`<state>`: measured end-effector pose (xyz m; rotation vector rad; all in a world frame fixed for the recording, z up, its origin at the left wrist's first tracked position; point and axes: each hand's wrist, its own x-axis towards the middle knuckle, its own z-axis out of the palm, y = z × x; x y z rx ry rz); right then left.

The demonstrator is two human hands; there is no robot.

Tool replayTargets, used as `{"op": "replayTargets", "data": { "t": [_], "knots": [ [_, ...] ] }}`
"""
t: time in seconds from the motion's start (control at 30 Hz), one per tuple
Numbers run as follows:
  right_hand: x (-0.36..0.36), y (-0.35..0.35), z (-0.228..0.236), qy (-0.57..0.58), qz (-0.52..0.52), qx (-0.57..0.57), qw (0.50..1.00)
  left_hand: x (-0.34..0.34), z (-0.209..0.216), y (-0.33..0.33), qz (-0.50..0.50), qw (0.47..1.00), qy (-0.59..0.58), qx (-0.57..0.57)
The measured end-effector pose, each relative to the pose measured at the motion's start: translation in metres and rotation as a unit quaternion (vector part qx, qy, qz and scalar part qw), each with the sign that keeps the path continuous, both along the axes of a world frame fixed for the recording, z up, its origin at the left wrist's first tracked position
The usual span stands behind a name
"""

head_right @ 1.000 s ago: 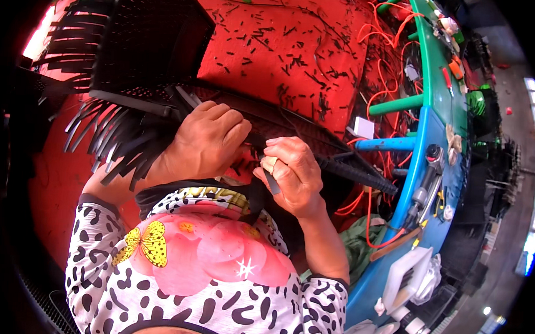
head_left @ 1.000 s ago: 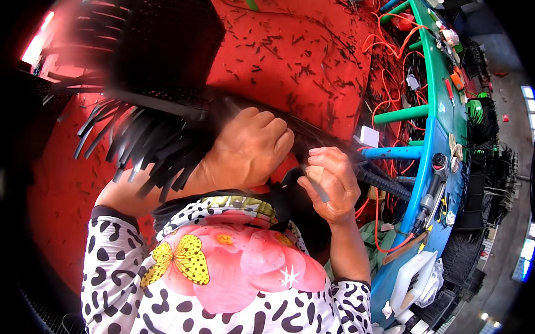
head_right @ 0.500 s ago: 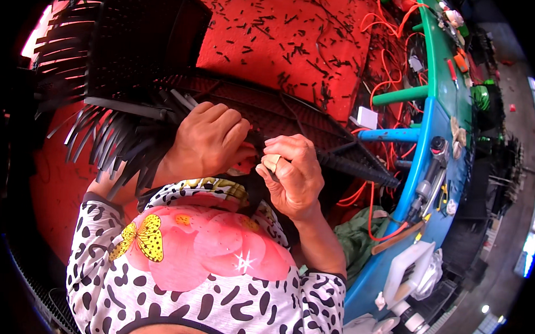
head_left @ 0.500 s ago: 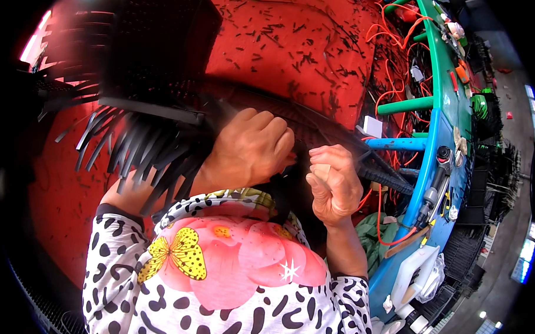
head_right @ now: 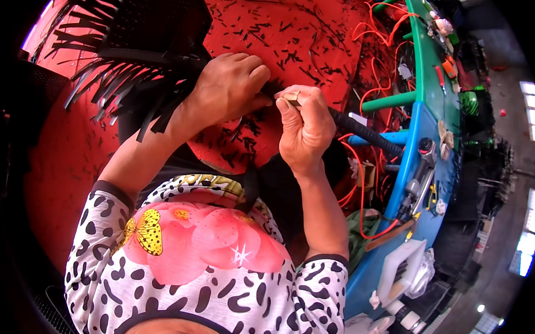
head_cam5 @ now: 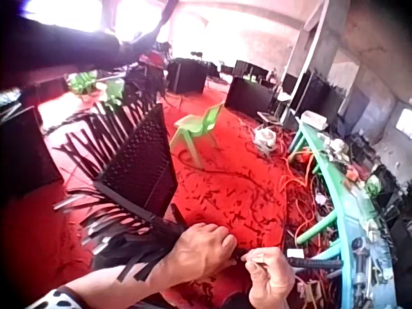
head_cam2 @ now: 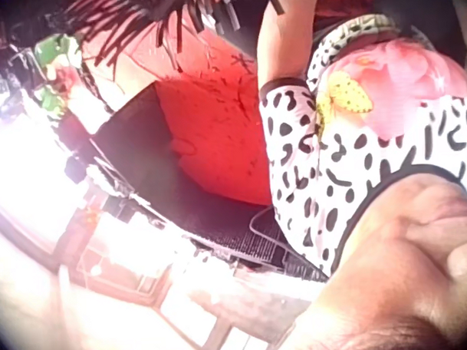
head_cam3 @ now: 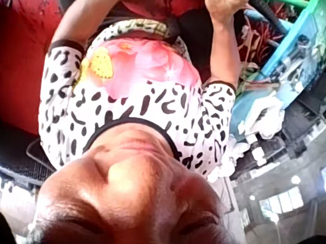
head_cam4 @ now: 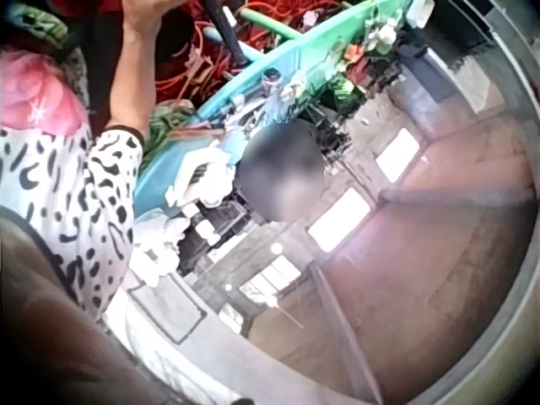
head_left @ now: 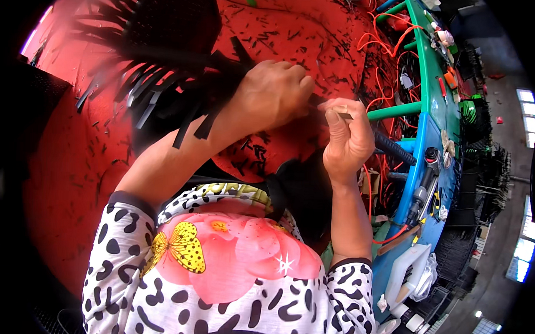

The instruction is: The person weaves and secures black strips onto a chair frame by hand and using a pneumatic nail gun.

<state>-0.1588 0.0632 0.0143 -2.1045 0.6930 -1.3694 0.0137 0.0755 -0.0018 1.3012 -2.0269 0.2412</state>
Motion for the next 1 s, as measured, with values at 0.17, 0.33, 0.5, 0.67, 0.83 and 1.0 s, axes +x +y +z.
{"op": "replayTargets", "data": {
  "t": [0.17, 0.33, 0.5, 0.67, 0.83, 1.0],
  "knots": [
    [0.006, -0.005, 0.008, 0.007, -0.013, 0.004, 1.0, 0.006, 0.003, -0.012, -0.018, 0.999, 0.025, -0.023],
    [0.007, -0.014, 0.011, -0.059, 0.014, 0.042, 0.997, 0.008, 0.002, -0.011, -0.027, 0.999, 0.023, -0.036],
    [0.01, -0.011, 0.026, 0.013, -0.001, 0.024, 1.0, 0.006, 0.002, -0.01, -0.032, 0.997, 0.021, -0.066],
    [0.019, -0.014, 0.035, 0.016, 0.017, 0.018, 1.0, 0.004, -0.003, -0.01, -0.034, 0.996, 0.022, -0.081],
    [0.027, -0.04, 0.038, 0.06, -0.001, 0.003, 0.998, 0.001, -0.005, -0.009, -0.017, 0.994, 0.028, -0.1],
    [0.038, -0.071, 0.029, 0.057, -0.024, 0.054, 0.997, 0.003, -0.004, -0.011, -0.032, 0.993, 0.03, -0.113]
  ]
}}
